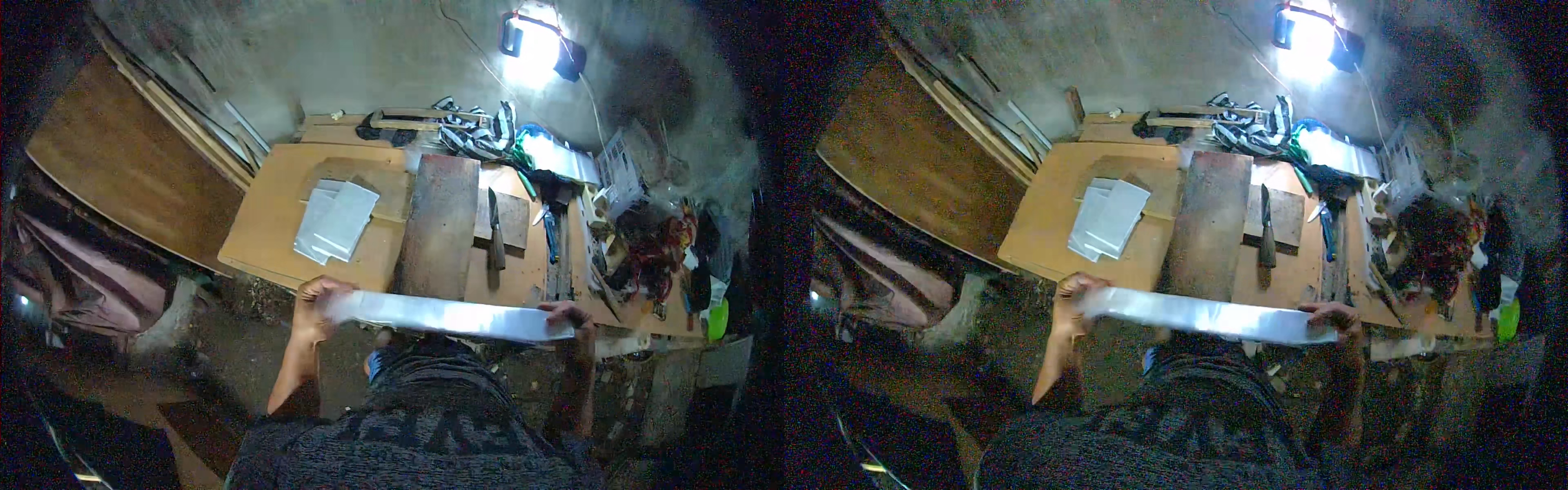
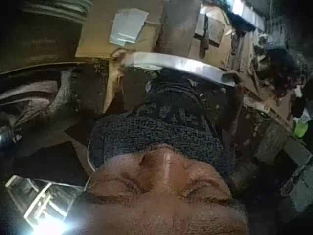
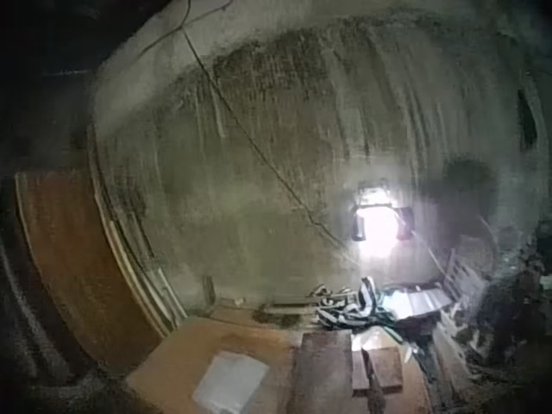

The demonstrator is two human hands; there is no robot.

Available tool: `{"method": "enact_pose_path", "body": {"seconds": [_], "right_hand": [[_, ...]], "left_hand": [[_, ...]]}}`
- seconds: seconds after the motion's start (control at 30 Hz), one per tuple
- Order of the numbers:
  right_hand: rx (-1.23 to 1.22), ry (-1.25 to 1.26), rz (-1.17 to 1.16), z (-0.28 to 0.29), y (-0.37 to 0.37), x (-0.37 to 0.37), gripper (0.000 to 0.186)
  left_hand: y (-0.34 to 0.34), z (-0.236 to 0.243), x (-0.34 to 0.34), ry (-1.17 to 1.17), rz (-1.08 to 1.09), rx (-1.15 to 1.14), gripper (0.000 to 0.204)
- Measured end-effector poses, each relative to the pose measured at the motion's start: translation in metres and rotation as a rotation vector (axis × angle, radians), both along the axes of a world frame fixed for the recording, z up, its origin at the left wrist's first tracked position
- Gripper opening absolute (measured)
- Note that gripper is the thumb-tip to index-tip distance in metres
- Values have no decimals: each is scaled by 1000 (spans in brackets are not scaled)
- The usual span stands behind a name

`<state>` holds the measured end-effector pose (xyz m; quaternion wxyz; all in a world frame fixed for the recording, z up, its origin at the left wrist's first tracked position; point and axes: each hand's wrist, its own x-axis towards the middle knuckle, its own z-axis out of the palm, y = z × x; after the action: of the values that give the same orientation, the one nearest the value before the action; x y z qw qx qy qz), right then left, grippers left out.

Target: The person cuts a small piece of light-colored material on a wooden block using a knife and folds the resulting piece.

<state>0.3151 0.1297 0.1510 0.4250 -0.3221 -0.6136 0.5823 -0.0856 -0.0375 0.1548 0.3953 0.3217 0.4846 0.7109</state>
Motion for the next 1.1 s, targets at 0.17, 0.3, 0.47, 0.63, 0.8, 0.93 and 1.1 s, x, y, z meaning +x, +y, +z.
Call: {"method": "enact_pose_path", "body": {"seconds": [0.17,0.3,0.47,0.63,0.8,0.93,1.1], "right_hand": [[-163,106,187,-40,29,28,34],[-174,100,214,-12,7,1,54],[-128,14,75,-4,7,-1,59],[-140,-1,131,-9,13,0,56],[-79,-24,139,1,20,1,61],[-32,53,228,-9,30,8,69],[-106,110,254,-14,32,10,70]], "left_hand": [[1,-4,10,-85,-83,-91,11],[1,-6,29,-94,-178,-98,14],[5,-9,27,-243,-232,-54,20],[13,-15,25,126,-161,-227,17],[14,-20,18,-174,-205,-173,14],[18,-31,22,-83,-153,-158,18],[20,-34,19,-101,-181,-133,19]]}}
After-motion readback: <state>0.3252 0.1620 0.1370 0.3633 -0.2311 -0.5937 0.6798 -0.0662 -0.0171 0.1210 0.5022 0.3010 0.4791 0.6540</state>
